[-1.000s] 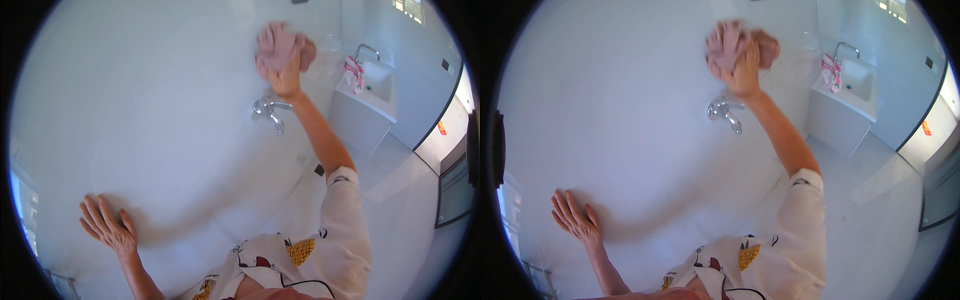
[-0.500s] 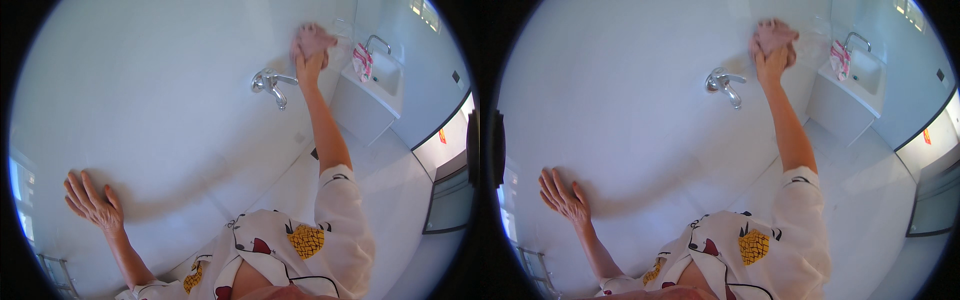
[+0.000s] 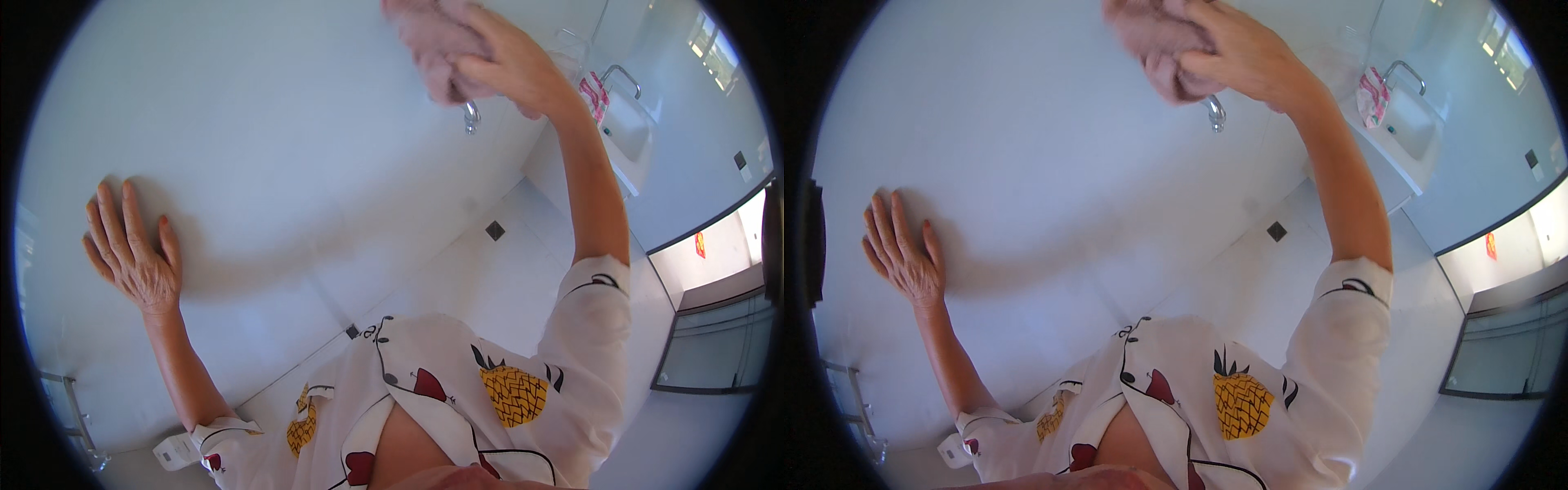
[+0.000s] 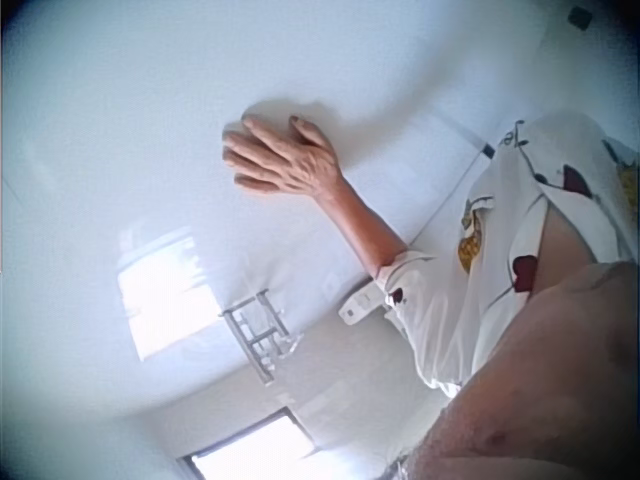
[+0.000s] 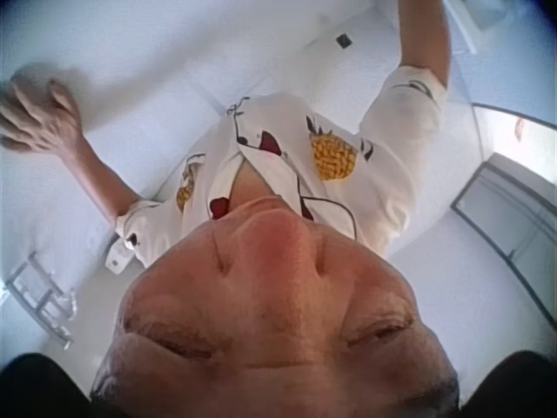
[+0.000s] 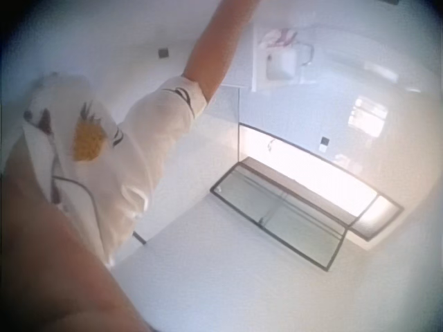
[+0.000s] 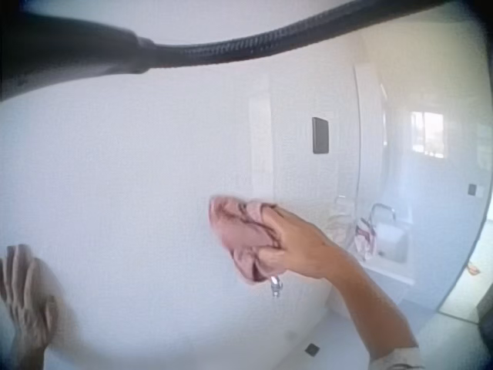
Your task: The person cleans the bathroom by wiping down the wall tiles, towel rack, faucet, and floor using a cloth.
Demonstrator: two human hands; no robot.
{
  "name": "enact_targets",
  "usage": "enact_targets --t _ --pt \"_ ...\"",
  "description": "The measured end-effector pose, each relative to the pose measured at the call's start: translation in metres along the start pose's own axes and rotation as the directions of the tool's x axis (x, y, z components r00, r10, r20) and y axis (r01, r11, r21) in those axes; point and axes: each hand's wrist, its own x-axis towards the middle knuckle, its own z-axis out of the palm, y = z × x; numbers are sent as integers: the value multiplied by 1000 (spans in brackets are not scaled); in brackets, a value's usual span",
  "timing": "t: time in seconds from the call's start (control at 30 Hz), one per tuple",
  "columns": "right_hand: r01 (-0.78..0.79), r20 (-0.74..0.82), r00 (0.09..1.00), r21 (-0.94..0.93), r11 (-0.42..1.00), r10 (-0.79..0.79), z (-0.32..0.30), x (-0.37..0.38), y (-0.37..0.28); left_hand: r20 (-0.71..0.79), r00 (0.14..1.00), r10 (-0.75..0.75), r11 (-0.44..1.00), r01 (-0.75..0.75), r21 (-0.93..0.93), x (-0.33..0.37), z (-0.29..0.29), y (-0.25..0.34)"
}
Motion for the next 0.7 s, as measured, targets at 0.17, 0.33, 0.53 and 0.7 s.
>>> enact_targets --t 0.17,0.33,0.53,0.7 --pt "222 236 959 -280 934 -157 10 2 23 9 1000 -18 1000 18 -4 0 2 0" --pt "-55 281 957 -79 995 75 5 5 40 15 1000 -16 1000 16 9 -2 4 -1" --pt "-305 68 920 743 596 386 9 -31 119 3 1000 -20 1000 20 6 1 2 0" --pt "182 -510 785 732 657 351 -20 -3 138 31 999 -17 999 15 44 -6 -7 -3"
